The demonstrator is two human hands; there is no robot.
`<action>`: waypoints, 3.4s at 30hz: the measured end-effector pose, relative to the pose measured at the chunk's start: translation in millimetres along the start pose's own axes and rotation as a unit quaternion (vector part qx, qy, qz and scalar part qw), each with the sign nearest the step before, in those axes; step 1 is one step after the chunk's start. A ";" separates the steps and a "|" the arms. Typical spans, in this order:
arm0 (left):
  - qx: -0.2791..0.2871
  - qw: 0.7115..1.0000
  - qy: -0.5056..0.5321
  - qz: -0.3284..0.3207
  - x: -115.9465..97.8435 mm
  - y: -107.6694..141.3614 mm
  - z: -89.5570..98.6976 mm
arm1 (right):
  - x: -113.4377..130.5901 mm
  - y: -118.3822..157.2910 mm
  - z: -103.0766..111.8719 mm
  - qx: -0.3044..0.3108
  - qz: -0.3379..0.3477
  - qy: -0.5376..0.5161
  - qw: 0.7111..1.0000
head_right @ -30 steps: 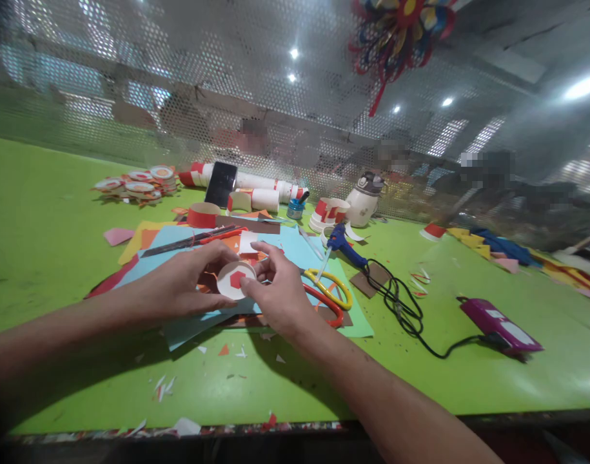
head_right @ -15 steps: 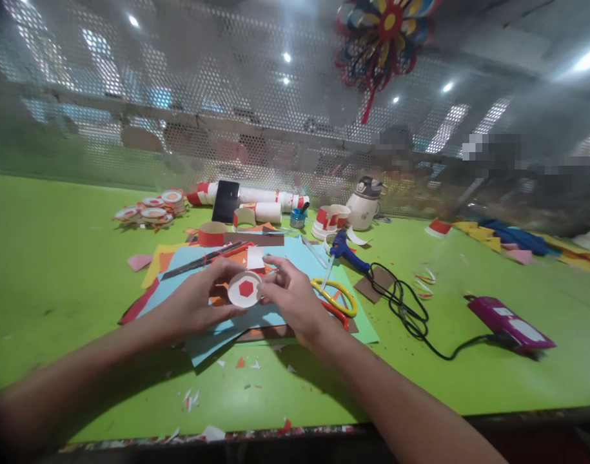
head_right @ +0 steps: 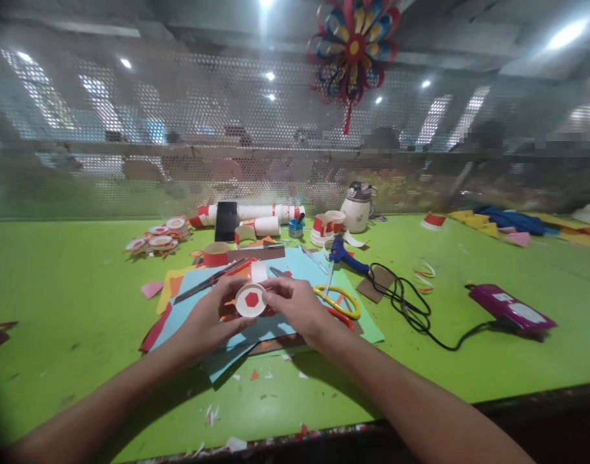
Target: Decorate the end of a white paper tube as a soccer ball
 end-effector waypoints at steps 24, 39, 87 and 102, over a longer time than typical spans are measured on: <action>0.010 0.953 0.266 0.146 -11.2 -1.9 -1.3 | -17.1 -7.3 0.6 0.023 -0.035 -0.096 0.994; 0.021 0.941 0.294 0.166 -7.5 -5.1 1.8 | -17.7 -3.7 1.5 0.033 -0.069 -0.084 0.994; 0.066 0.938 0.296 0.165 -12.7 -2.2 5.8 | -10.2 5.1 -3.3 0.045 -0.106 -0.040 0.993; 0.052 0.950 0.254 0.174 -14.2 -2.2 2.3 | -17.4 8.5 -8.4 0.013 -0.071 0.108 0.991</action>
Point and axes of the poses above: each hand's wrist, its own y-axis away from the middle knuckle, its own z-axis out of the back of the hand, x = y × z, the point moved 1 cm from there along -y, towards the middle knuckle
